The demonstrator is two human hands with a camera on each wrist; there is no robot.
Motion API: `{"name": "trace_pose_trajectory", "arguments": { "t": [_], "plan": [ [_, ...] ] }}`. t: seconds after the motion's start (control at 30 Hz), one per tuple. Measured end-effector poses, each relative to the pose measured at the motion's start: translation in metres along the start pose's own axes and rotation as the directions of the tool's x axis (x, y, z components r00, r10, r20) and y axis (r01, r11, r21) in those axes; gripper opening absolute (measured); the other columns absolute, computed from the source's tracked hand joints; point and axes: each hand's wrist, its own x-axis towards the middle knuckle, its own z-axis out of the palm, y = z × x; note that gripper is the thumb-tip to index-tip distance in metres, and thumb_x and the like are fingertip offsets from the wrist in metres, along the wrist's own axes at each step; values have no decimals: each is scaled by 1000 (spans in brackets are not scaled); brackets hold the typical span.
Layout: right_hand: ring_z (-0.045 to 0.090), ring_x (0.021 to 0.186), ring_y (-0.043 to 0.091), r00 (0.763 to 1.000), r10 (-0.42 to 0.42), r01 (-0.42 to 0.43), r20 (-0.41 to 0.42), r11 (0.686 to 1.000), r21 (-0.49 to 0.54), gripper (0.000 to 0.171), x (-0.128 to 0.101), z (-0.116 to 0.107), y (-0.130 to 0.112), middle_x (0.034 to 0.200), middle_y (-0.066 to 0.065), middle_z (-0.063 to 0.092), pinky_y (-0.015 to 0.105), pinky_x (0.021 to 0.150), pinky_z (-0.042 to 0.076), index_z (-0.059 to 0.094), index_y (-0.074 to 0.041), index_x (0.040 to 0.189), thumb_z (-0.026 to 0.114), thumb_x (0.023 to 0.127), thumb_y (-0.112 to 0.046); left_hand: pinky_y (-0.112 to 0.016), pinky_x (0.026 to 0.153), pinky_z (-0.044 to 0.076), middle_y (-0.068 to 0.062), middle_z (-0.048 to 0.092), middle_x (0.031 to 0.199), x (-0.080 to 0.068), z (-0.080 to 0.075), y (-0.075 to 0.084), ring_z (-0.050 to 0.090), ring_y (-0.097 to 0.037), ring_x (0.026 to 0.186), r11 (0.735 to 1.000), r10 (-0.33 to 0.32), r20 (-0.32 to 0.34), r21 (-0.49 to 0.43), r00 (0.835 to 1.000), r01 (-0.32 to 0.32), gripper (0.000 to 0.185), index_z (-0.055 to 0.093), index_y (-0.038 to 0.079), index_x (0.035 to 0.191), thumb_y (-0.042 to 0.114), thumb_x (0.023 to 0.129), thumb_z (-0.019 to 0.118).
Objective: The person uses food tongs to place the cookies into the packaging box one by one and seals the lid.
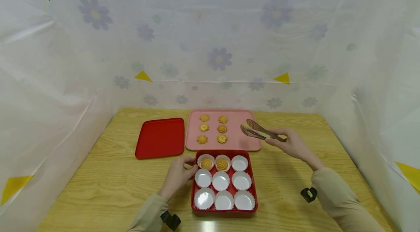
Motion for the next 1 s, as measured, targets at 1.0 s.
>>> {"name": "trace_pose_trajectory", "arguments": {
  "t": [1.0],
  "plan": [
    [50, 72, 1, 912, -152, 159, 381, 987, 14, 33, -3, -12, -2, 109, 3, 73, 22, 60, 45, 72, -15, 123, 69, 95, -32, -22, 60, 51, -14, 76, 103, -1, -1, 1, 64, -11, 70, 1000, 3, 17, -1, 1000, -3, 24, 74, -2, 110, 7, 87, 71]
  ]
}}
